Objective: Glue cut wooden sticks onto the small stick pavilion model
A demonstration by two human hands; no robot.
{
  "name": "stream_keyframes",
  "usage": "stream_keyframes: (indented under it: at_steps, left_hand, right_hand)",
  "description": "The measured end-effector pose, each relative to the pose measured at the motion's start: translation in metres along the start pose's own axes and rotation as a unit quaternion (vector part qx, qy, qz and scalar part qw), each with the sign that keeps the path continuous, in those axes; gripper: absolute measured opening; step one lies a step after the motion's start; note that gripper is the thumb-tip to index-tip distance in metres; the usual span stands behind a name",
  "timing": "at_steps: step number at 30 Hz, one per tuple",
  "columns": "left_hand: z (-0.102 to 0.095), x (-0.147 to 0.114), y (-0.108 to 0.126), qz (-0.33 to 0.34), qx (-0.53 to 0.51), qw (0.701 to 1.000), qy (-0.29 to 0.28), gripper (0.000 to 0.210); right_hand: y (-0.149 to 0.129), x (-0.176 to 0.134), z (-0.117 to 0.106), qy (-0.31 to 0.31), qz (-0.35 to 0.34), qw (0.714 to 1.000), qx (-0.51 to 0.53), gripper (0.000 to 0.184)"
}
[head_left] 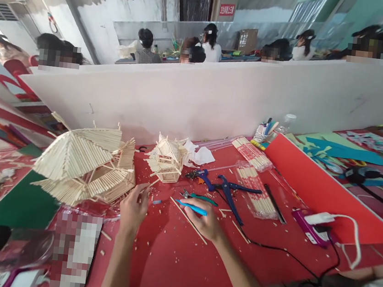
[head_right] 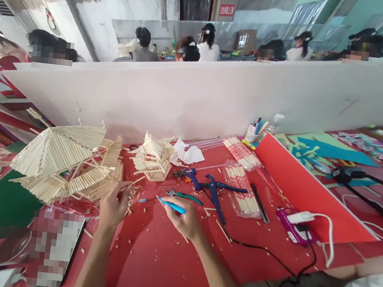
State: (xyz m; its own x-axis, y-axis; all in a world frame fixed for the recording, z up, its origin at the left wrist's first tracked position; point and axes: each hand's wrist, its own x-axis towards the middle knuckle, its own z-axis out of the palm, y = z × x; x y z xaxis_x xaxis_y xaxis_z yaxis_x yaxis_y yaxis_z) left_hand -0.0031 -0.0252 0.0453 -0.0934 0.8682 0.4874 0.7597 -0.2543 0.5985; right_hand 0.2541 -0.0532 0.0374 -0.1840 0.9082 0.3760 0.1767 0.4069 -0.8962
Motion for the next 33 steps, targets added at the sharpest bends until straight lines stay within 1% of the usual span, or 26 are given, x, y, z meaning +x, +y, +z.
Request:
stream_keyframes:
  at_steps: [2, 5, 8, 10, 15, 17, 21, 25, 28, 33]
  left_hand:
    - [0.006, -0.013, -0.007, -0.010, -0.024, 1.000, -0.010, 0.026]
    - [0.021, -0.026, -0.022, -0.029, -0.056, 0.997, -0.050, 0.031]
    - [0.033, -0.027, -0.035, -0.005, -0.049, 0.996, -0.077, 0.027]
    - [0.036, -0.024, -0.040, 0.011, -0.038, 0.994, -0.097, 0.021]
    - [0.035, -0.019, -0.045, 0.040, -0.014, 0.991, -0.129, 0.015]
    - [0.033, -0.020, -0.046, 0.048, -0.009, 0.989, -0.141, 0.016]
    - [0.029, -0.022, -0.048, 0.057, -0.010, 0.984, -0.169, 0.019]
    - [0.026, -0.024, -0.048, 0.051, -0.021, 0.979, -0.197, 0.021]
    - [0.026, -0.024, -0.048, 0.037, -0.028, 0.978, -0.202, 0.022]
    - [0.030, -0.025, -0.048, 0.016, -0.040, 0.980, -0.193, 0.024]
  right_hand:
    - [0.006, -0.004, 0.006, 0.009, 0.008, 1.000, 0.005, 0.024]
    - [0.012, -0.005, 0.012, 0.007, 0.002, 1.000, 0.010, 0.025]
    - [0.013, -0.004, 0.013, -0.008, -0.017, 1.000, -0.016, 0.023]
    - [0.013, -0.005, 0.012, -0.015, -0.034, 0.999, -0.037, 0.022]
    - [0.016, -0.011, 0.011, -0.027, -0.055, 0.996, -0.064, 0.021]
    - [0.019, -0.013, 0.012, -0.033, -0.048, 0.996, -0.061, 0.018]
    - [0.023, -0.013, 0.015, -0.022, -0.007, 0.999, -0.043, 0.014]
    - [0.020, -0.011, 0.014, -0.015, -0.010, 0.998, -0.053, 0.017]
    - [0.019, -0.010, 0.013, -0.017, -0.013, 0.998, -0.056, 0.019]
    - [0.023, -0.009, 0.014, -0.035, -0.007, 0.997, -0.062, 0.015]
